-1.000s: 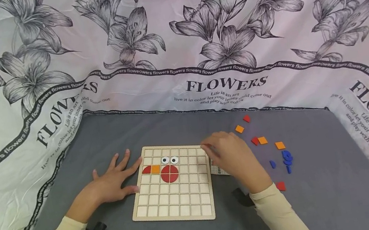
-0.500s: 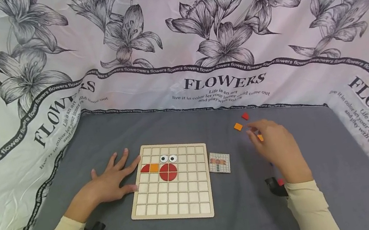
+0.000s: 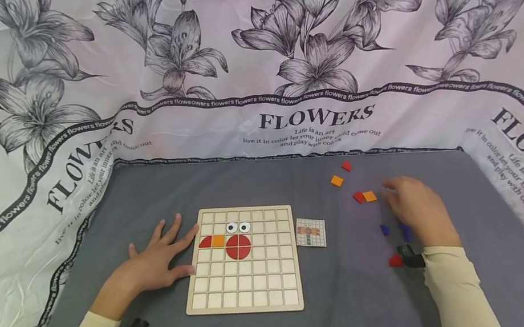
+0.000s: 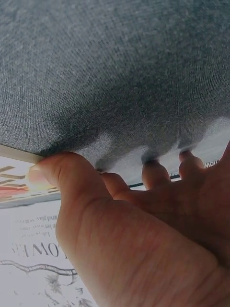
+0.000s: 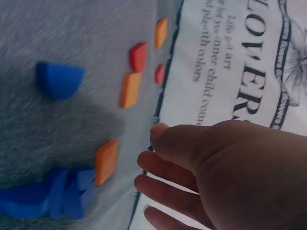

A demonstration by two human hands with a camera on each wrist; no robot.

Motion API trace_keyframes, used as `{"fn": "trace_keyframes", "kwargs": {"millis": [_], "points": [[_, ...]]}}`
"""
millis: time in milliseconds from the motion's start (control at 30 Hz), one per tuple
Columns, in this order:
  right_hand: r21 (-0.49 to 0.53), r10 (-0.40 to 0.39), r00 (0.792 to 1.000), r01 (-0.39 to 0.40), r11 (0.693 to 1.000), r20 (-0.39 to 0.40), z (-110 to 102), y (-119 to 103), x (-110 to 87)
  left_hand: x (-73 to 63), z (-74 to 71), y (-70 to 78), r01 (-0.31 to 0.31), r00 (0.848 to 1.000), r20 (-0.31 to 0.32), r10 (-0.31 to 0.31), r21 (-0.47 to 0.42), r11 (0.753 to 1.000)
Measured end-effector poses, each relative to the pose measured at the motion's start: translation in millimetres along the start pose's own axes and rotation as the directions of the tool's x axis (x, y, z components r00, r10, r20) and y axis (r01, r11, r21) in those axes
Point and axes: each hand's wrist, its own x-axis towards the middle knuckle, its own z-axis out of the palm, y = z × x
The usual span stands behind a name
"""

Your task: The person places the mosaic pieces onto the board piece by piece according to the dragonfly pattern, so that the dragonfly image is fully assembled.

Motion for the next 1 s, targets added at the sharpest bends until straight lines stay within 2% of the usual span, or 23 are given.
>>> {"fn": "trace_keyframes", "kwargs": {"millis": [200, 367, 667, 1000], "points": [[-0.057, 0.048, 0.999, -0.047, 0.997, 0.018, 7.3, 12.3, -4.6, -0.3, 3.4, -1.9, -0.008, 1.0, -0.015, 0.008, 0.009, 1.0], [-0.077, 0.084, 0.996, -0.082, 0.994, 0.033, 9.6, 12.1, -8.2, -1.2, 3.6, -1.9, -0.004, 1.0, -0.014, 0.004, 0.008, 1.0], [-0.095, 0.083, 0.996, -0.085, 0.992, -0.025, 14.7, 8.3, -8.3, -1.6, 3.4, -2.1, 0.0, 1.0, -0.019, 0.0, -0.005, 1.0], [-0.063, 0.054, 0.998, -0.055, 0.996, -0.023, 15.8, 10.0, -1.1, -4.8, 0.1, 0.4, -0.01, 1.0, -0.023, 0.01, -0.006, 1.0]]}}
